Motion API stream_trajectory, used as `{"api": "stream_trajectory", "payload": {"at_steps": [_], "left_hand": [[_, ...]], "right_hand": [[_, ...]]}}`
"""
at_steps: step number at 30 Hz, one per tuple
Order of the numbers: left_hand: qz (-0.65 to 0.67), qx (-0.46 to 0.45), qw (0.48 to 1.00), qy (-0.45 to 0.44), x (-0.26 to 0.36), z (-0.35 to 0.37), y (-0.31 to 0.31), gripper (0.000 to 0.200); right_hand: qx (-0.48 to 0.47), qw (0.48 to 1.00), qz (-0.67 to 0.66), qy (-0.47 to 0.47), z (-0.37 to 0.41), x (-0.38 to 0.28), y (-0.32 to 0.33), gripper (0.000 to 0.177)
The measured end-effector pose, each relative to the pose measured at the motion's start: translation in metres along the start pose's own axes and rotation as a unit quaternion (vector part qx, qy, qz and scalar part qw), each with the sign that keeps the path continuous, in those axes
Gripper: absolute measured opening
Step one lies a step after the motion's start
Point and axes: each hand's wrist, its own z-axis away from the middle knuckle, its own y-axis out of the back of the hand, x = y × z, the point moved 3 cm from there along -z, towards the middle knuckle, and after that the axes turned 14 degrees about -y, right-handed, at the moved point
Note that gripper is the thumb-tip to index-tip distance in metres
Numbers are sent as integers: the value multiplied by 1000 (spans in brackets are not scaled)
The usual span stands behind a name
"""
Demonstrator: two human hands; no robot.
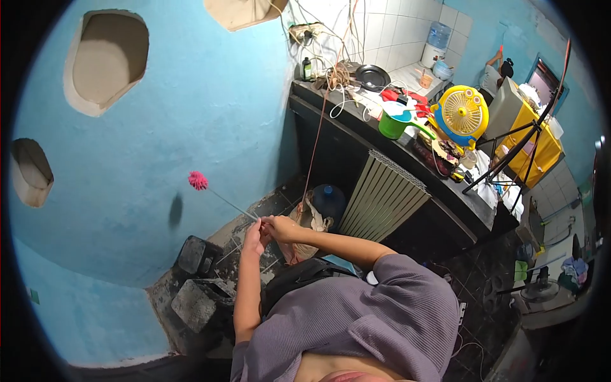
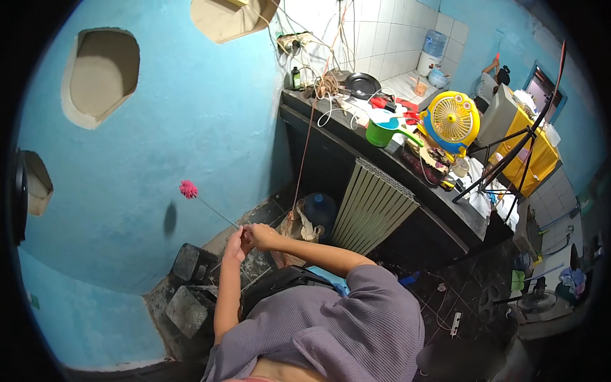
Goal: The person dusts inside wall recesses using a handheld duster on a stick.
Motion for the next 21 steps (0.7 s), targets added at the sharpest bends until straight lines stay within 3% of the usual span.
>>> {"api": "stream_trajectory", "payload": {"at_steps": [2, 4, 6, 7, 8, 9, 10, 11, 12, 14, 15, 16, 18, 21], "left_hand": [[3, -27, 999, 20, -9, -5, 10, 20], [32, 25, 999, 14, -5, 1, 3, 19], [32, 31, 999, 12, -7, -9, 33, 18], [43, 18, 999, 15, -3, -7, 43, 19], [53, 7, 998, 18, -1, -2, 53, 19], [59, 1, 998, 16, 5, 5, 59, 19], [64, -5, 998, 13, 13, 12, 65, 20], [63, -5, 998, 13, 17, 18, 74, 20], [60, 7, 998, 9, 22, 24, 85, 20], [55, 20, 998, 6, 30, 36, 98, 20], [43, 41, 998, 5, 35, 42, 101, 19], [32, 63, 998, 3, 39, 47, 105, 19], [42, 70, 997, -8, 42, 52, 113, 20], [42, 76, 996, -11, 49, 54, 116, 20]], "right_hand": [[-99, 994, -10, -38, 3, 15, 27, 24], [12, 998, 44, -40, -2, 46, 77, 24], [171, 980, -22, -95, 8, 67, 169, 18], [257, 963, 53, -55, 9, 96, 218, 17], [398, 891, 219, -11, 15, 133, 270, 18], [504, 844, 101, -154, 37, 151, 328, 18], [518, 802, -26, -295, 53, 196, 381, 22], [562, 752, -59, -338, 75, 222, 424, 29], [709, 624, 70, -321, 87, 286, 470, 40], [712, 564, 25, -419, 123, 294, 518, 50], [697, 546, -2, -465, 129, 351, 547, 51], [677, 570, -81, -458, 136, 365, 557, 52], [645, 605, -61, -463, 142, 388, 568, 53], [584, 665, -183, -429, 138, 409, 577, 45]]}}
